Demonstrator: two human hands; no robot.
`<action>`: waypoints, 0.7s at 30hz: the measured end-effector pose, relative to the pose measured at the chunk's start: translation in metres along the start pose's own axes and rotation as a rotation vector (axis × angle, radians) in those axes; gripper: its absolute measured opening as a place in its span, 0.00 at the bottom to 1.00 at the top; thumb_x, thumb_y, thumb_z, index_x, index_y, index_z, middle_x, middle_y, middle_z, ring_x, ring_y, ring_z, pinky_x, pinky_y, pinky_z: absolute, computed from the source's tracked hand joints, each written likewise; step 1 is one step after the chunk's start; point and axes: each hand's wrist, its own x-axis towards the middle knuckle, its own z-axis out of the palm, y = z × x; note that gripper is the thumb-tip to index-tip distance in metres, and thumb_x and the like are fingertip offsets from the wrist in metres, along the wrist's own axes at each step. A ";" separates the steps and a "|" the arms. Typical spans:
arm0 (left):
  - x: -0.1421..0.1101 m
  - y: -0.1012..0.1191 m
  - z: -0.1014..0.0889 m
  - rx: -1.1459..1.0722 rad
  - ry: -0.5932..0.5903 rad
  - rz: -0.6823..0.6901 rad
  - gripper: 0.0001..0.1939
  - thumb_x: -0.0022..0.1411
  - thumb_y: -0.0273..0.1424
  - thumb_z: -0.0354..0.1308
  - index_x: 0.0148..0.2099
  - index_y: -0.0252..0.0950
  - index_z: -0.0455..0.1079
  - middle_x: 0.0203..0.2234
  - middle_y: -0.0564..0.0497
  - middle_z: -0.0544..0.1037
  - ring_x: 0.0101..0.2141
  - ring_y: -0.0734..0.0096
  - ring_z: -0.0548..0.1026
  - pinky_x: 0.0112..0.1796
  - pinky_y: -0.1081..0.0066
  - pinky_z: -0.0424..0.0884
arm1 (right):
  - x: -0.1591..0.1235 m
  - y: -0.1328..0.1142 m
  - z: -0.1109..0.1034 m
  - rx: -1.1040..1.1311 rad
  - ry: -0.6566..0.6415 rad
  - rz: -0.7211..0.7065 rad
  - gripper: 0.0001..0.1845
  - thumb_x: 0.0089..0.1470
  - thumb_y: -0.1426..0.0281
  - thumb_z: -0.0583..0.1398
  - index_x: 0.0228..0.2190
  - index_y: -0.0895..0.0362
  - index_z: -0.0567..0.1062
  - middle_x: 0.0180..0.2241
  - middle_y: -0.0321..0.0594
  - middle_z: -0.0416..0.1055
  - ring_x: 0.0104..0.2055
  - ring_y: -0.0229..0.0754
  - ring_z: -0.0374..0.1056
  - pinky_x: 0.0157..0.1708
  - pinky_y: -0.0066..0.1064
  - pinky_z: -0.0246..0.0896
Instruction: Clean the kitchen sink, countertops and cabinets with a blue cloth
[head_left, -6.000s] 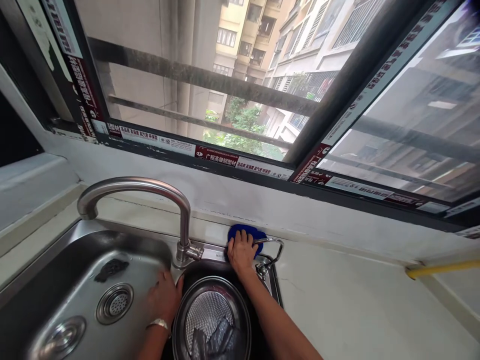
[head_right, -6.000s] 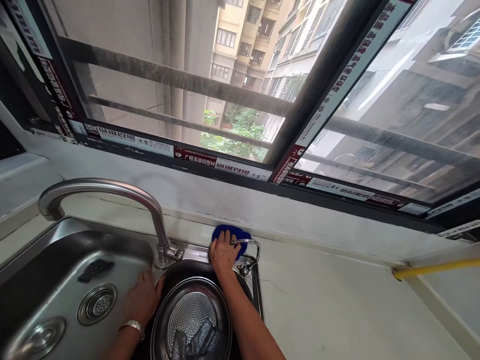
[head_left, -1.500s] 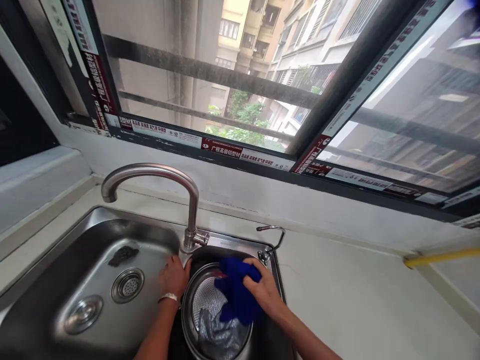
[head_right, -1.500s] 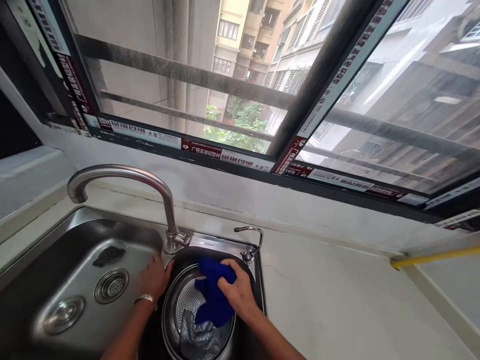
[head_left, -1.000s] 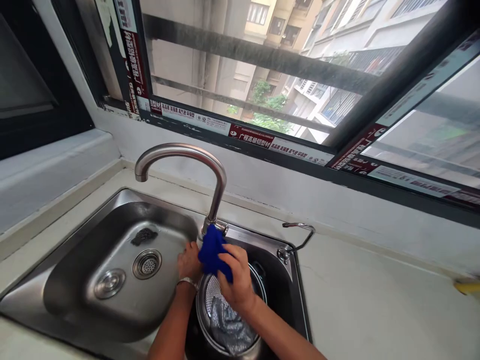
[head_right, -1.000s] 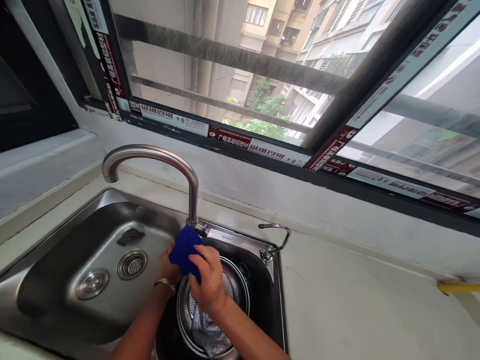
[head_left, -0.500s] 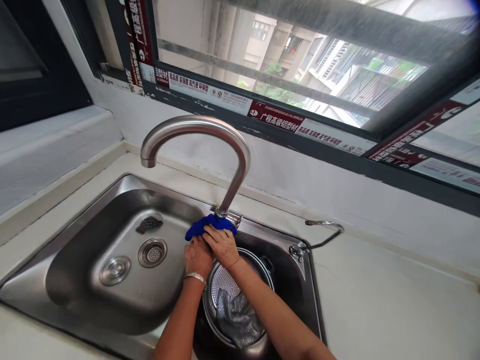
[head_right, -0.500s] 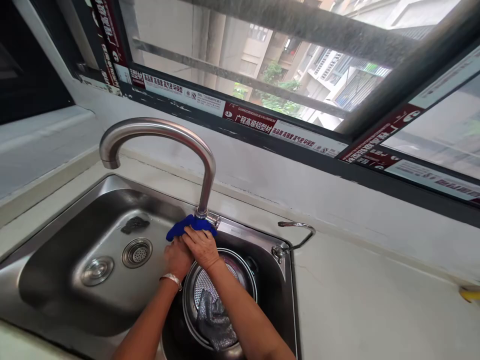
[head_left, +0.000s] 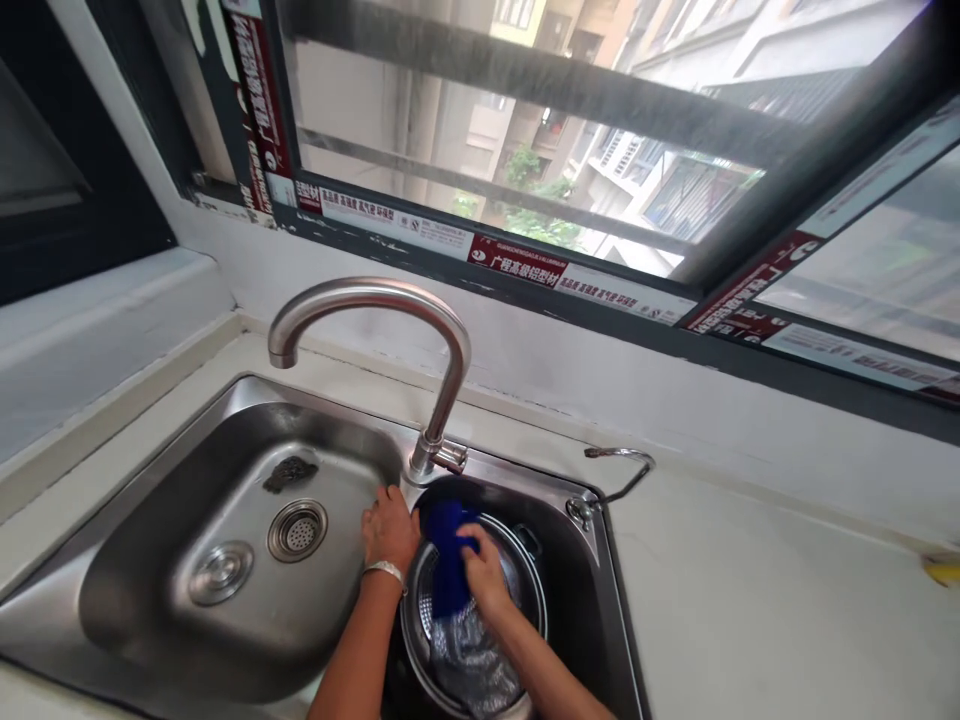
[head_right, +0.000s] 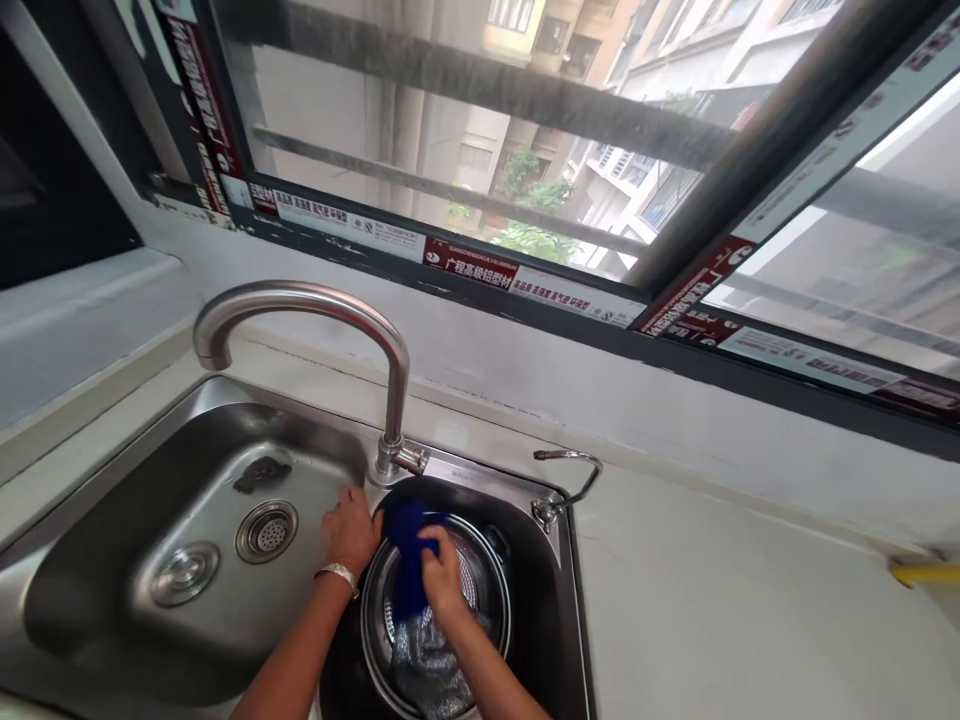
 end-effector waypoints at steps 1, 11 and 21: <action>0.000 0.001 -0.001 -0.012 0.010 -0.007 0.14 0.67 0.32 0.52 0.50 0.29 0.69 0.46 0.37 0.74 0.44 0.55 0.78 0.45 0.60 0.69 | -0.009 0.001 -0.012 0.092 0.017 0.123 0.11 0.50 0.68 0.50 0.34 0.50 0.70 0.30 0.38 0.70 0.30 0.50 0.70 0.28 0.37 0.68; -0.002 0.000 0.003 -0.038 0.045 -0.017 0.12 0.67 0.34 0.52 0.48 0.31 0.67 0.44 0.38 0.74 0.45 0.55 0.77 0.45 0.60 0.68 | 0.060 -0.118 -0.130 0.952 0.460 0.343 0.21 0.48 0.65 0.65 0.45 0.48 0.71 0.38 0.35 0.70 0.33 0.43 0.68 0.31 0.32 0.71; -0.003 0.004 0.002 -0.026 0.004 -0.039 0.16 0.68 0.35 0.49 0.51 0.29 0.68 0.47 0.36 0.74 0.47 0.53 0.76 0.48 0.59 0.68 | 0.156 -0.112 -0.053 0.639 -0.150 -0.161 0.38 0.56 0.53 0.66 0.60 0.54 0.59 0.53 0.45 0.67 0.55 0.48 0.64 0.58 0.41 0.63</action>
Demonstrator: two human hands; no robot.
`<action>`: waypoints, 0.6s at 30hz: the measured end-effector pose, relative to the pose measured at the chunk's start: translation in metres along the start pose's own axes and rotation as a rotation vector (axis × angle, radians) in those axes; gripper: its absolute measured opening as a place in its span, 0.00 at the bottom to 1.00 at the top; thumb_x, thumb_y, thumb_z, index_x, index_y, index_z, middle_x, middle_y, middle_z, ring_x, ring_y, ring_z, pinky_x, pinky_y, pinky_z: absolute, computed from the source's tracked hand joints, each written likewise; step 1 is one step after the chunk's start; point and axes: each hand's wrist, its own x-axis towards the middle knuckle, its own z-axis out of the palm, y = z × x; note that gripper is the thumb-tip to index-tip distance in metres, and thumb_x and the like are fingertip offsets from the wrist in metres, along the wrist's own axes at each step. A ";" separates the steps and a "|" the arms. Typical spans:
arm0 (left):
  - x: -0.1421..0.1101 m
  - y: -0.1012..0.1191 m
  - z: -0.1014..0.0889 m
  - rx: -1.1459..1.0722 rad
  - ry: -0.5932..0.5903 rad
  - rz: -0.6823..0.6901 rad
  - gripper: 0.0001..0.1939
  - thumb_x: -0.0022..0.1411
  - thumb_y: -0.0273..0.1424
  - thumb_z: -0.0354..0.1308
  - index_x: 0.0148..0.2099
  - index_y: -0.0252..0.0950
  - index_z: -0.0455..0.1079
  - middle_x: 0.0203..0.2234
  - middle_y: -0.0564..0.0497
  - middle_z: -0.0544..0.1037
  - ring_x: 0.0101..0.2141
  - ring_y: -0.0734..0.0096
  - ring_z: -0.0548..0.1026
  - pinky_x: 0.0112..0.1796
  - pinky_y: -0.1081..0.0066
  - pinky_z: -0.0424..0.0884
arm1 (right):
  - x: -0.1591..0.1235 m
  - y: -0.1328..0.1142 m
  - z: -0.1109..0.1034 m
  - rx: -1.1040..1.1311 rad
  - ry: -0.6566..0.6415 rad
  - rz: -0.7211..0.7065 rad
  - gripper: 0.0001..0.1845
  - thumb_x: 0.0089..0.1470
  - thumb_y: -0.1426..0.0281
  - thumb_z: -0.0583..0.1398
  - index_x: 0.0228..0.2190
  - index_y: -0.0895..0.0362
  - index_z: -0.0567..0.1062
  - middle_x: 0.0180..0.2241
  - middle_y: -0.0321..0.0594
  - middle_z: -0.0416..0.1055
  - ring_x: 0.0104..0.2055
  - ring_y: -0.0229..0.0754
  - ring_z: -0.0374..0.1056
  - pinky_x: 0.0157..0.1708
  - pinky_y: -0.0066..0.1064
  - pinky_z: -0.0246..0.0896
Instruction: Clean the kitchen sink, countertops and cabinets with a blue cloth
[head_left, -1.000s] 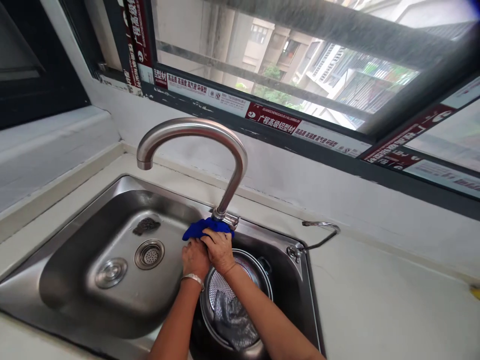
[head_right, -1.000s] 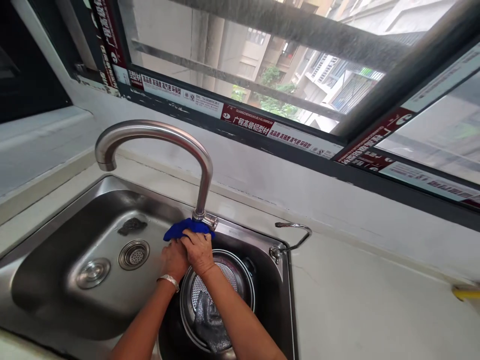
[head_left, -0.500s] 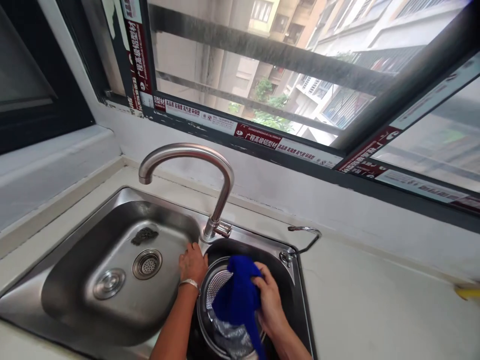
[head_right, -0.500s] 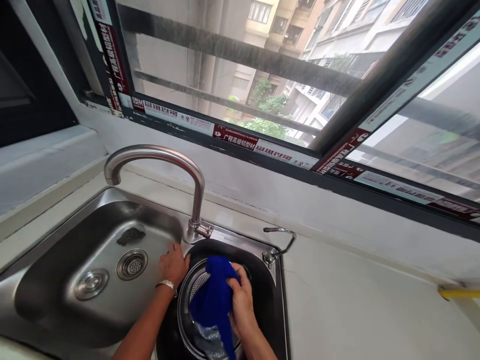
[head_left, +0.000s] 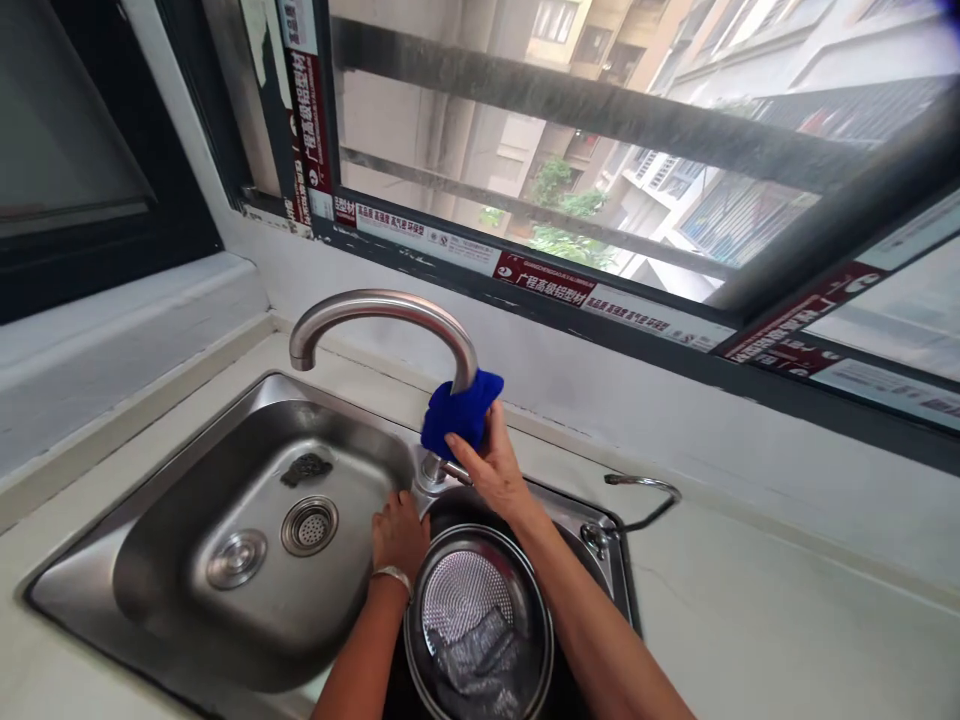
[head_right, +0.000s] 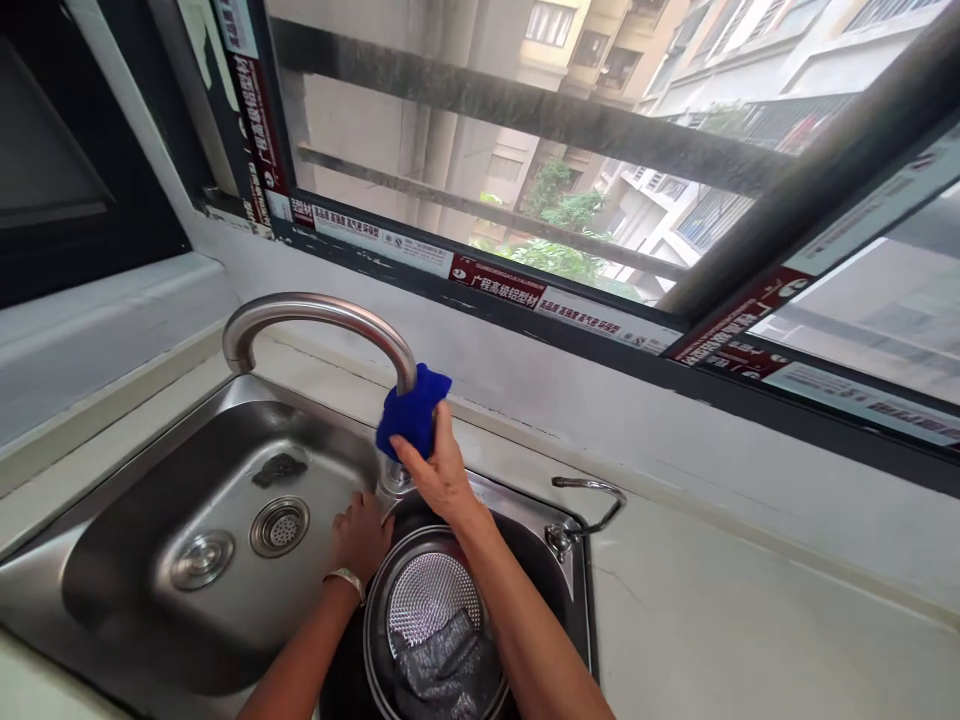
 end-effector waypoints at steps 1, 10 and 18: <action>0.000 0.000 0.000 0.003 -0.001 0.000 0.17 0.68 0.35 0.49 0.52 0.29 0.67 0.48 0.35 0.74 0.48 0.53 0.75 0.48 0.59 0.67 | 0.004 0.006 -0.002 -0.011 -0.064 0.013 0.36 0.56 0.54 0.66 0.59 0.54 0.61 0.51 0.44 0.69 0.52 0.47 0.66 0.56 0.39 0.65; 0.000 0.002 -0.007 0.008 -0.053 -0.015 0.18 0.69 0.35 0.49 0.53 0.29 0.68 0.48 0.35 0.74 0.46 0.53 0.75 0.49 0.59 0.67 | 0.032 0.032 -0.029 0.132 -0.456 0.253 0.37 0.44 0.60 0.74 0.53 0.57 0.70 0.46 0.40 0.75 0.46 0.47 0.72 0.48 0.40 0.73; 0.002 0.002 -0.002 0.012 -0.034 -0.022 0.17 0.68 0.35 0.51 0.52 0.28 0.68 0.47 0.36 0.74 0.46 0.53 0.76 0.47 0.59 0.67 | 0.046 0.033 -0.028 -0.010 -0.631 0.246 0.42 0.43 0.60 0.76 0.57 0.57 0.70 0.43 0.42 0.76 0.45 0.48 0.74 0.47 0.42 0.74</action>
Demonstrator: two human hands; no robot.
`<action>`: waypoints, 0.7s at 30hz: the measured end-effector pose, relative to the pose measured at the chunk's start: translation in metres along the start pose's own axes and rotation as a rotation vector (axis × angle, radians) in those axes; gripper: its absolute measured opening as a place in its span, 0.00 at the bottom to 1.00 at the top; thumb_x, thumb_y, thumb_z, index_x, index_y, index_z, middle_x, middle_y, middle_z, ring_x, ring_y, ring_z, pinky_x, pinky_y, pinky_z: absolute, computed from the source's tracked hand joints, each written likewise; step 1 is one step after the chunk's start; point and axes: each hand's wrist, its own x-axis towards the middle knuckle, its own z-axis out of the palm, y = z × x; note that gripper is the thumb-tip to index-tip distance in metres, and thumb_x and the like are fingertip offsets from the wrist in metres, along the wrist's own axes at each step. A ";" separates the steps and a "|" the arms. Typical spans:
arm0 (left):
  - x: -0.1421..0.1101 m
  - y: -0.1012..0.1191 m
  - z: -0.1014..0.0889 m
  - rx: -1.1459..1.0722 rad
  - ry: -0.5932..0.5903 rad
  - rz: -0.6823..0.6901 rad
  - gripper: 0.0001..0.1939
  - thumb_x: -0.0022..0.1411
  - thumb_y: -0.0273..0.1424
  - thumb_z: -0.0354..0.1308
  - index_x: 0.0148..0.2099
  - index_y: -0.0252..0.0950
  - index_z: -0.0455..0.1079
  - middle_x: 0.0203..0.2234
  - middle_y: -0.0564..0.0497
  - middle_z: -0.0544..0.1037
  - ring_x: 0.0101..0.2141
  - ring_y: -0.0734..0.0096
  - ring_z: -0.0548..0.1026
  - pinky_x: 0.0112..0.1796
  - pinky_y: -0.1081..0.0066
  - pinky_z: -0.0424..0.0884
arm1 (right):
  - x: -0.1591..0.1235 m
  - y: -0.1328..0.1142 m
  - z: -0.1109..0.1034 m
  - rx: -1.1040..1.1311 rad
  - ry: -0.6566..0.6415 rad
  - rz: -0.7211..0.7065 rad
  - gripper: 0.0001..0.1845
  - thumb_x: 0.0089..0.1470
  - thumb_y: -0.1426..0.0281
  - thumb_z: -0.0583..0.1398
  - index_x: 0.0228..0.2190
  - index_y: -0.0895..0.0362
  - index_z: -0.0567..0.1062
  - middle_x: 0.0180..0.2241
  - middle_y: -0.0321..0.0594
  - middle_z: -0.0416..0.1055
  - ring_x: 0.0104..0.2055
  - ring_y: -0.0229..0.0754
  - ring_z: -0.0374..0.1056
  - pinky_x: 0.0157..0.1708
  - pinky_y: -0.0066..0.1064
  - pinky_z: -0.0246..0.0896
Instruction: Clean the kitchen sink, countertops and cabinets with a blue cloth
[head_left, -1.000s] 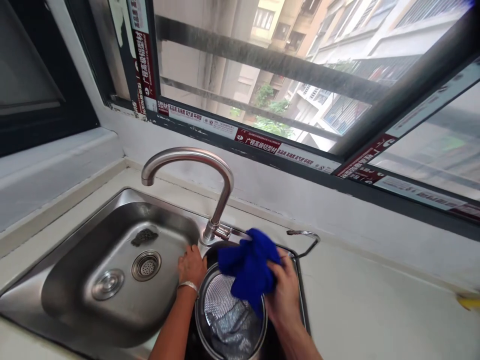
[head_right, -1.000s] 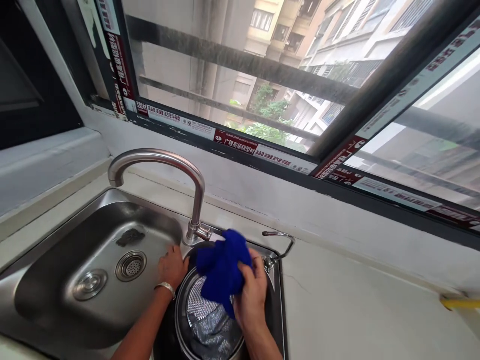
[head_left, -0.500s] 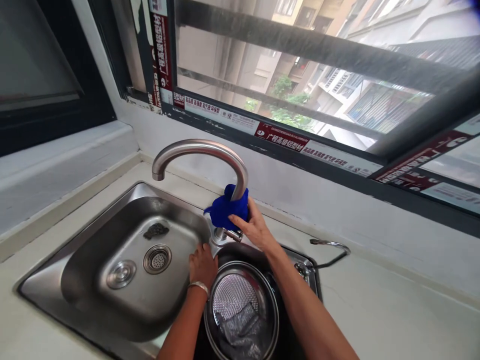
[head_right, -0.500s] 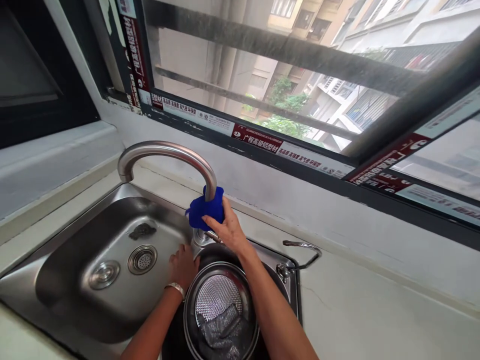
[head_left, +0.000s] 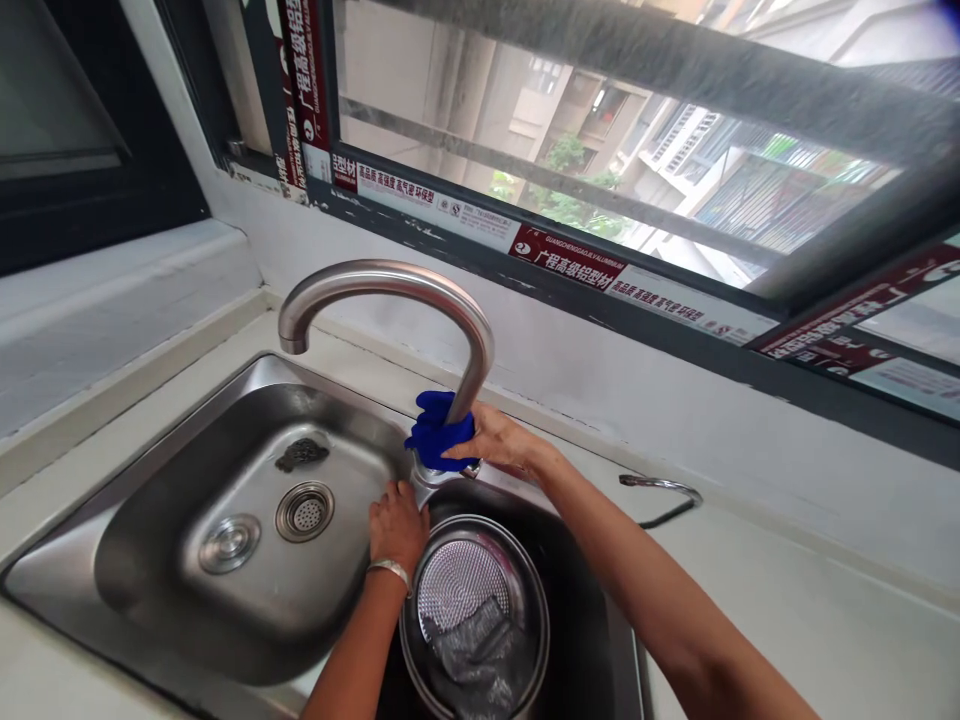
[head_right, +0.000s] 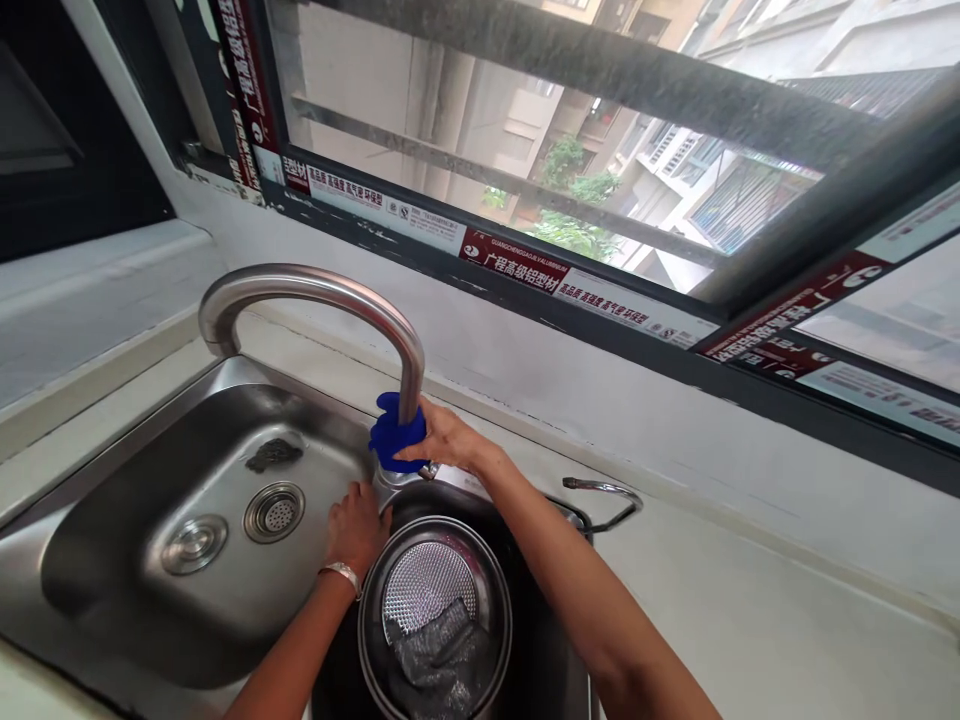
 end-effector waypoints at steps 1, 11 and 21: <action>0.000 0.000 0.000 0.001 -0.001 -0.001 0.17 0.68 0.35 0.51 0.52 0.29 0.68 0.47 0.36 0.74 0.46 0.53 0.76 0.47 0.59 0.67 | -0.002 0.002 0.003 -0.074 0.067 -0.003 0.42 0.44 0.61 0.75 0.58 0.57 0.69 0.43 0.42 0.76 0.45 0.48 0.73 0.49 0.43 0.72; 0.000 0.002 -0.001 0.012 0.011 -0.010 0.18 0.67 0.35 0.51 0.53 0.28 0.67 0.48 0.35 0.74 0.46 0.52 0.76 0.47 0.59 0.68 | 0.012 -0.007 -0.029 -0.494 -0.199 -0.017 0.31 0.45 0.68 0.74 0.51 0.56 0.74 0.37 0.35 0.77 0.38 0.45 0.73 0.41 0.34 0.71; 0.001 0.003 -0.004 -0.004 0.019 -0.011 0.17 0.67 0.35 0.52 0.51 0.28 0.68 0.46 0.36 0.75 0.45 0.53 0.77 0.46 0.59 0.68 | 0.019 0.007 -0.046 -0.703 -0.311 -0.005 0.25 0.50 0.68 0.72 0.49 0.55 0.75 0.42 0.39 0.76 0.44 0.48 0.72 0.47 0.38 0.71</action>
